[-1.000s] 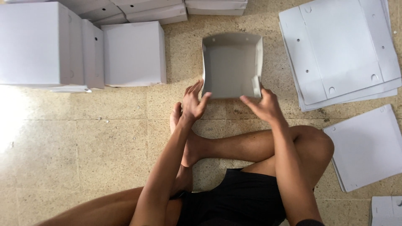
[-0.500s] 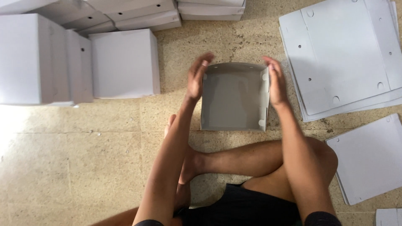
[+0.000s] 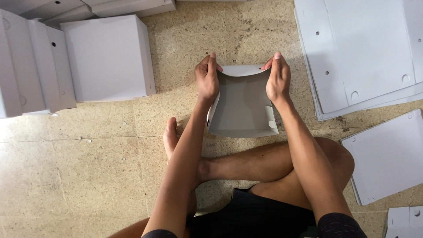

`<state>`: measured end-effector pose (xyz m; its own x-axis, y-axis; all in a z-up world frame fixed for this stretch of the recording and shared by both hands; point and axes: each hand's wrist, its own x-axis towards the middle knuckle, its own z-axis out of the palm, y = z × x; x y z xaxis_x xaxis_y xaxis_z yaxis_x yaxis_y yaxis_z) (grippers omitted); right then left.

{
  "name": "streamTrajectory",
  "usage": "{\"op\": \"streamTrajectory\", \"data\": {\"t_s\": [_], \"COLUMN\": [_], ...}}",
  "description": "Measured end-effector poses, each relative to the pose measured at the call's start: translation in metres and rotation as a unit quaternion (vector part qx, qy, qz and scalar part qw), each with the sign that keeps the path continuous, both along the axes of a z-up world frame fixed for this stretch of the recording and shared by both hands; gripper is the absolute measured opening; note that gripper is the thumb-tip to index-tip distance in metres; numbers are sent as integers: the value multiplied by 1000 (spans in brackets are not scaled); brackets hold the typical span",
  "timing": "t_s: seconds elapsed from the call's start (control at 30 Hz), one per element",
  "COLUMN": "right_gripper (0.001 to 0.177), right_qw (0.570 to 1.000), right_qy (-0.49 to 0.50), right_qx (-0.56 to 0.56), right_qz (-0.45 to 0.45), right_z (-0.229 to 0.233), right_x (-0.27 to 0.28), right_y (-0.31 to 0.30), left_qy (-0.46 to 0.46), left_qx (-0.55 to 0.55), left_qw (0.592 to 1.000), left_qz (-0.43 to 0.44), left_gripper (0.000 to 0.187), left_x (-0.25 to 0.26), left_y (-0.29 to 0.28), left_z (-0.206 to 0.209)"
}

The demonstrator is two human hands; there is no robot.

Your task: The person folds white cardboard pieces into boxes by hand, tucking the tabs into slots to secure the corners.

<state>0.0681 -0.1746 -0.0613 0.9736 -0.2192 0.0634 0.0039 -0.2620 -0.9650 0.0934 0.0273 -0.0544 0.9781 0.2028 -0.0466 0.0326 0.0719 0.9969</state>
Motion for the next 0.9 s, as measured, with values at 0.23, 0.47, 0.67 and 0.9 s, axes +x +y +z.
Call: {"op": "streamTrajectory", "data": {"t_s": [0.23,0.47,0.67,0.9], "right_gripper": [54,110,101,63], "right_qw": [999,960,855,848], "right_qy": [-22,184,320,258], "right_qx": [-32,-90,-269,-380], "right_qz": [21,188,306,264], "right_z": [38,151,167,77], "right_x": [-11,-95,-158,-147], "right_y": [-2,-52,-13,-8], "left_qy": [13,-162,23,-30], "left_qx": [87,293,605,589], "left_qw": [994,920,615,709], "left_qz": [-60,-201,-506,-387], "left_gripper": [46,86,101,79], "left_x": [-3,-46,-129,-141], "left_y": [20,116,112,104], "left_z": [27,45,66,8]}}
